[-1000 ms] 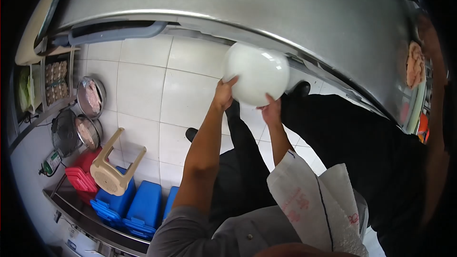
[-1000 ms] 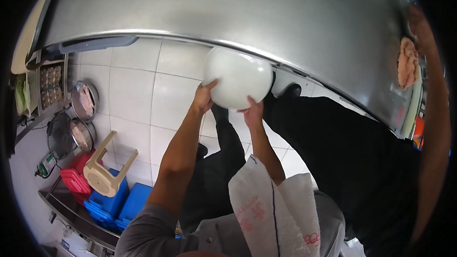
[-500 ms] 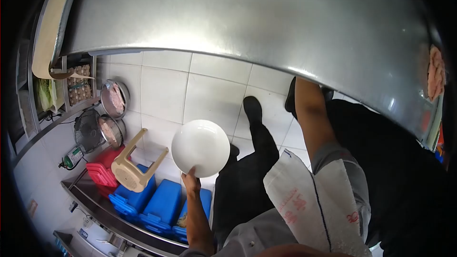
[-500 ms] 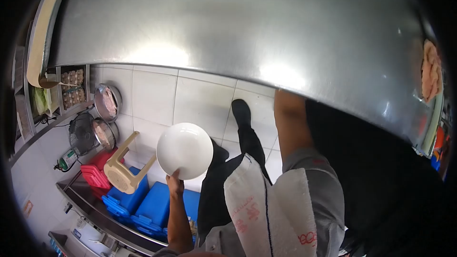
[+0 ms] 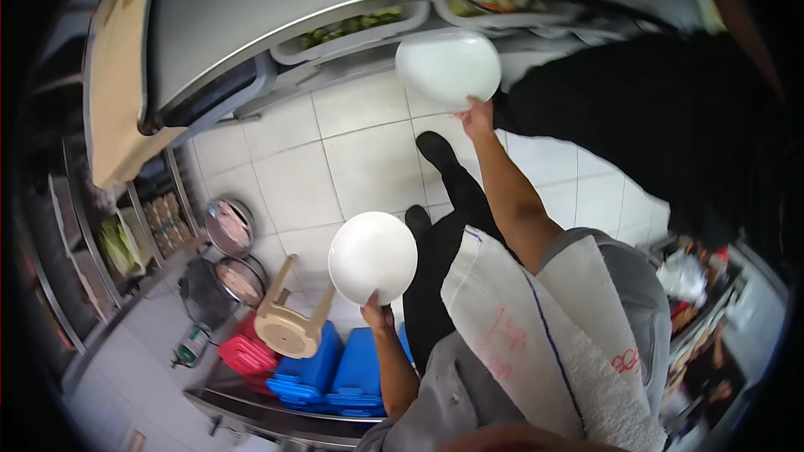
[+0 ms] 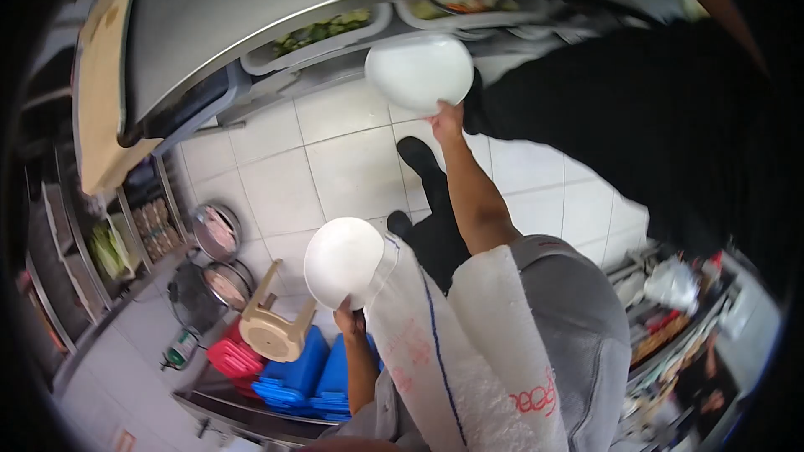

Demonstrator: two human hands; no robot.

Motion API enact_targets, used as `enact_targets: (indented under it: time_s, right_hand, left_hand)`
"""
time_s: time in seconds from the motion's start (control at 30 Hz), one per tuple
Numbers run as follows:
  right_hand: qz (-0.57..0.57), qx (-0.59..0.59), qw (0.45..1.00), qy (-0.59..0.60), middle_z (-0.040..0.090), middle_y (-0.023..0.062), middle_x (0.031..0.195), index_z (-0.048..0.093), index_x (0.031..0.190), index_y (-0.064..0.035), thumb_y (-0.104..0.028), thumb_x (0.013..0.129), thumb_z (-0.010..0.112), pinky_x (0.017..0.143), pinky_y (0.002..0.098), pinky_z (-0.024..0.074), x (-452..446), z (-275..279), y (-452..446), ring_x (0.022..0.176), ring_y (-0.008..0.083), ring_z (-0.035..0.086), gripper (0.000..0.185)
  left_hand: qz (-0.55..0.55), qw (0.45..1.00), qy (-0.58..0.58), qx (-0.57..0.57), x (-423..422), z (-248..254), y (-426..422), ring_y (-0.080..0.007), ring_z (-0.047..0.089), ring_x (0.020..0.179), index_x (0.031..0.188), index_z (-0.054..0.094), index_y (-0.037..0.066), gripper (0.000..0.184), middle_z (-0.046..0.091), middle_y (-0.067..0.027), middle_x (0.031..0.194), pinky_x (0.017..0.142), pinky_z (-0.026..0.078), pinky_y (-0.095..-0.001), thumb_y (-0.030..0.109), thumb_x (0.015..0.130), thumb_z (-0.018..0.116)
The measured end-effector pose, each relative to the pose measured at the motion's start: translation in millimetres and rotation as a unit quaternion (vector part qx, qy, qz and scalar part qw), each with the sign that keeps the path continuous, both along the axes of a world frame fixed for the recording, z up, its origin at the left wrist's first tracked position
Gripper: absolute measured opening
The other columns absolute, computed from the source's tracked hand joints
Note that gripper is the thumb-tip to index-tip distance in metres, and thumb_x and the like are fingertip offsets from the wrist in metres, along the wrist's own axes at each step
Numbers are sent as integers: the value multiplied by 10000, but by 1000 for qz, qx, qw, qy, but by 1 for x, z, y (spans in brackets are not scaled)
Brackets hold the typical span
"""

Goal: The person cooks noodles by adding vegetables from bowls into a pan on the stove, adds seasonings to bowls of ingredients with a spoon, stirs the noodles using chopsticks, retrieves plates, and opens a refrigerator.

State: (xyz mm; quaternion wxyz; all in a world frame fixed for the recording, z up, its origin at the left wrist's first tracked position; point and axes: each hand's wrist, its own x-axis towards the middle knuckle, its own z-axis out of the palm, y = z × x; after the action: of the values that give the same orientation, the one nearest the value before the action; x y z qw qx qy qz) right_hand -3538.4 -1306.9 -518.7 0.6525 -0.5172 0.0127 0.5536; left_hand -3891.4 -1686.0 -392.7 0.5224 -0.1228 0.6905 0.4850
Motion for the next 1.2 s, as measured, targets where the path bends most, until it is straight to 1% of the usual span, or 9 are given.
enact_targets:
  time_s: [0.23, 0.37, 0.6, 0.73, 0.93, 1.07, 1.13, 1.17, 1.2]
  right_hand:
    - [37, -239, 966, -91, 616, 229, 1046, 464, 1264, 29, -165, 892, 460, 446, 533, 554, 44, 89, -280, 726, 383, 664, 420]
    - [-79, -294, 951, 51, 570, 275, 1123, 386, 1312, -18, -123, 901, 369, 498, 617, 537, 120, 209, -404, 832, 492, 633, 424]
    - [-351, -222, 910, 3, 529, 275, 1188, 272, 1357, -58, -41, 877, 297, 536, 593, 563, 293, 238, -589, 856, 446, 654, 481]
    - [-454, -370, 806, -92, 563, 253, 1151, 362, 1331, -67, 22, 809, 343, 459, 530, 570, 395, 273, -641, 812, 432, 659, 529]
    - [-339, -436, 815, -175, 601, 279, 1069, 329, 1393, -132, 55, 771, 372, 487, 432, 583, 557, 288, -737, 776, 375, 675, 651]
    - [-146, -567, 761, -279, 580, 289, 1108, 287, 1434, -149, 42, 814, 362, 848, 477, 506, 643, 241, -779, 995, 419, 607, 653]
    - [-111, -601, 762, -215, 592, 273, 1100, 286, 1436, -154, 36, 820, 382, 966, 481, 416, 676, 233, -782, 1114, 419, 538, 652]
    - [-97, -615, 755, -205, 590, 271, 1111, 319, 1411, -145, 28, 820, 394, 942, 475, 437, 692, 227, -780, 1089, 420, 554, 620]
    - [-79, -633, 746, -192, 587, 269, 1121, 352, 1386, -136, 20, 821, 406, 918, 469, 458, 699, 219, -786, 1063, 420, 570, 588]
  left_hand:
    - [-154, 987, 15, -41, -20, 29, 40, -476, 548, 1047, 1277, 361, -138, 499, 476, -293, 1241, 816, 505, -650, -56, 795, 459]
    - [-312, 942, -123, -8, 7, 42, 69, -474, 462, 1172, 1336, 345, -72, 585, 426, -271, 1316, 922, 433, -669, -56, 760, 446]
    - [-475, 861, -170, -62, 236, 34, 129, -463, 423, 1217, 1353, 352, -28, 628, 416, -248, 1342, 965, 400, -665, -91, 735, 441]
    - [-528, 814, -234, -69, 417, 29, 145, -457, 400, 1243, 1364, 357, -3, 657, 410, -235, 1356, 990, 381, -663, -111, 720, 438]
    - [-528, 780, -330, -73, 673, 34, 144, -460, 377, 1267, 1372, 356, 2, 704, 401, -236, 1371, 1003, 384, -654, -171, 691, 404]
    - [-531, 777, -321, -111, 818, 32, 152, -440, 386, 1269, 1365, 354, -10, 639, 401, -224, 1380, 1001, 430, -590, -128, 741, 424]
    - [-497, 621, -533, -288, 895, -8, 179, -410, 422, 1248, 1358, 360, -20, 567, 417, -211, 1371, 1008, 464, -496, -45, 802, 467]
    - [-732, 561, -375, -95, 937, -37, 192, -380, 477, 1198, 1344, 366, -46, 510, 437, -211, 1349, 980, 502, -407, 27, 851, 471]
    - [-738, 553, -373, -106, 981, -36, 196, -380, 477, 1198, 1344, 366, -46, 510, 437, -211, 1349, 980, 502, -407, 27, 851, 471]
